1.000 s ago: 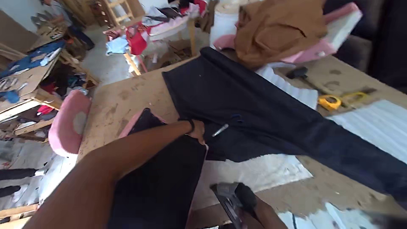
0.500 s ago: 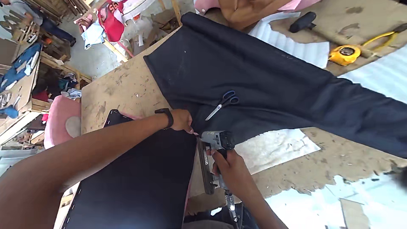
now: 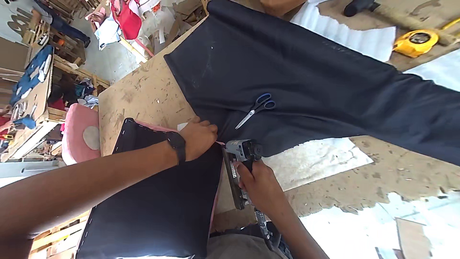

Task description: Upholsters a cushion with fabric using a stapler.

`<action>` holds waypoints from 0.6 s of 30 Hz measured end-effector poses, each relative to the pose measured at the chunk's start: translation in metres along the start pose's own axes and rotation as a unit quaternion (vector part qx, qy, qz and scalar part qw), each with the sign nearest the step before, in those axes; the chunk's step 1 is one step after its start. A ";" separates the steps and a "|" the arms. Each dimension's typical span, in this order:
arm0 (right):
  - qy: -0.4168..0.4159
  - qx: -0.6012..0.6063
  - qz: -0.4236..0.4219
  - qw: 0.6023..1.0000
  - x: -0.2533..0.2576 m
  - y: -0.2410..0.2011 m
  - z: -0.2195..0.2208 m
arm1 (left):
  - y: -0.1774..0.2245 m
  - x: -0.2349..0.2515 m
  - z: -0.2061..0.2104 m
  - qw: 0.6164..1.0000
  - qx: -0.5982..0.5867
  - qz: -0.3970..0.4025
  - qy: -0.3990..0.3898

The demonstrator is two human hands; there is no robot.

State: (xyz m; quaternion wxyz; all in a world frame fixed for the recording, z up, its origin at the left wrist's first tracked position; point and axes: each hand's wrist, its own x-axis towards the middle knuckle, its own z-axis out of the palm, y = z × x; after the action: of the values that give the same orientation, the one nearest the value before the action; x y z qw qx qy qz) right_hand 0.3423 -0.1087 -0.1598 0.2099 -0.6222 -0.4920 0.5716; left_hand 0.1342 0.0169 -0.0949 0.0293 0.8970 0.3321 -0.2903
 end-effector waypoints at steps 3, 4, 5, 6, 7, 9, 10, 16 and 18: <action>0.001 0.007 -0.008 1.000 0.002 0.006 0.000 | 0.008 -0.001 0.001 1.000 0.024 -0.014 0.003; -0.001 0.006 -0.012 1.000 0.002 0.006 0.000 | 0.009 -0.002 -0.001 0.999 0.031 -0.015 0.000; -0.001 0.006 -0.014 1.000 0.002 0.007 0.001 | 0.011 -0.003 -0.002 0.999 0.037 -0.018 0.001; -0.001 0.008 -0.016 1.000 0.002 0.007 0.001 | 0.013 -0.003 -0.003 0.999 0.033 -0.027 0.000; -0.001 0.007 -0.016 1.000 0.001 0.007 0.001 | 0.015 -0.001 -0.003 0.999 0.018 -0.043 -0.007; -0.001 0.009 -0.018 1.000 0.001 0.008 -0.001 | 0.015 0.003 -0.001 0.995 -0.025 -0.087 -0.053; -0.002 0.013 -0.020 1.000 0.001 0.009 -0.001 | 0.012 0.006 -0.003 0.990 -0.041 -0.106 -0.088; -0.022 0.083 -0.003 0.996 0.000 0.006 -0.005 | -0.004 0.015 -0.006 0.983 -0.044 -0.112 -0.135; -0.028 0.105 0.004 0.994 -0.001 -0.001 -0.004 | -0.011 0.016 -0.003 0.984 -0.070 -0.111 -0.118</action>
State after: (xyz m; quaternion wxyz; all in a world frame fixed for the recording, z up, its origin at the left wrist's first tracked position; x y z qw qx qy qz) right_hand 0.3461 -0.1079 -0.1578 0.2582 -0.5818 -0.4325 0.6385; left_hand 0.1394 0.0354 -0.0995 0.0983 0.8098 0.4428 -0.3722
